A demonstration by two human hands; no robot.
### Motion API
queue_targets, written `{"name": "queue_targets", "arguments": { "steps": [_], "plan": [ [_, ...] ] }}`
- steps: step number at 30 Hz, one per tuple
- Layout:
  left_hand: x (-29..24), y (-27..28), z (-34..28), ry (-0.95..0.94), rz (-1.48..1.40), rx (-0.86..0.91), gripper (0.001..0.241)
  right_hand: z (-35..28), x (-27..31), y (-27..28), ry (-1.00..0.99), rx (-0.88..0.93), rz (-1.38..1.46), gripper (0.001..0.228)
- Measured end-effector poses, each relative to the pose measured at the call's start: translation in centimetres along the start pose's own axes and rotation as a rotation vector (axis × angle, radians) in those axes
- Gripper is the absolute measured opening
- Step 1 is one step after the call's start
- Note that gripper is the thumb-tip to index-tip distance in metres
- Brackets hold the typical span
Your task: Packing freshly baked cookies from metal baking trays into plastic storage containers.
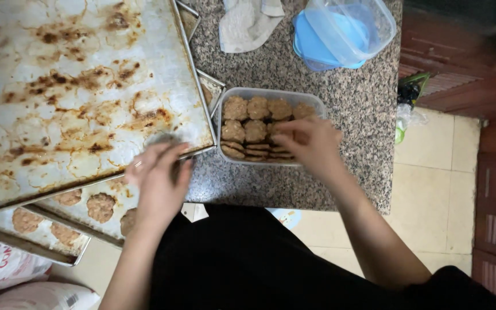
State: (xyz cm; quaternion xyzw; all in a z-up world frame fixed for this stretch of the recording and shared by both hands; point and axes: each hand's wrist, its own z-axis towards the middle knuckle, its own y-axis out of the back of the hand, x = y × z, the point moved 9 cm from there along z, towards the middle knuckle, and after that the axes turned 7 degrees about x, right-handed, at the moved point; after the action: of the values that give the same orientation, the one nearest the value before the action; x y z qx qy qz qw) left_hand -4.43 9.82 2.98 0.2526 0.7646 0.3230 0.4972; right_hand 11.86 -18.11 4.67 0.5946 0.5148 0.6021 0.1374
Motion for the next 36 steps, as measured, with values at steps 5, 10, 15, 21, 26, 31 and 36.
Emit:
{"name": "queue_targets", "arguments": {
  "steps": [5, 10, 15, 21, 26, 31, 36],
  "plan": [
    [6.2, 4.8, -4.5, 0.104, -0.409, -0.473, 0.049, 0.2, -0.9, 3.7, 0.006, -0.144, 0.005, 0.021],
    [26.3, 2.2, -10.4, 0.478, -1.154, -0.868, 0.029, 0.8, 7.0, -0.9, 0.171, 0.0, 0.678, 0.032],
    [33.4, 11.0, -14.9, 0.243, -0.664, -1.164, 0.035, 3.5, 12.4, -10.3, 0.197, 0.168, 0.678, 0.049],
    [41.2, 21.9, -15.4, 0.35, -0.176, -1.103, 0.05, 12.4, 13.4, -12.8, -0.041, -0.043, 0.509, 0.075],
    [53.8, 24.6, -8.9, 0.686, 0.075, -0.937, 0.047, 20.9, 2.7, -17.3, -0.131, -0.185, 0.469, 0.085],
    [53.6, 24.2, -3.0, 0.404, -0.724, -0.76, 0.086, 18.2, 9.8, -13.0, -0.209, -0.367, 0.45, 0.069],
    [49.3, 28.5, -9.2, 0.533, -0.734, -0.794, 0.078, 19.0, 7.6, -11.2, -0.28, -0.449, 0.578, 0.072]
  ]
}}
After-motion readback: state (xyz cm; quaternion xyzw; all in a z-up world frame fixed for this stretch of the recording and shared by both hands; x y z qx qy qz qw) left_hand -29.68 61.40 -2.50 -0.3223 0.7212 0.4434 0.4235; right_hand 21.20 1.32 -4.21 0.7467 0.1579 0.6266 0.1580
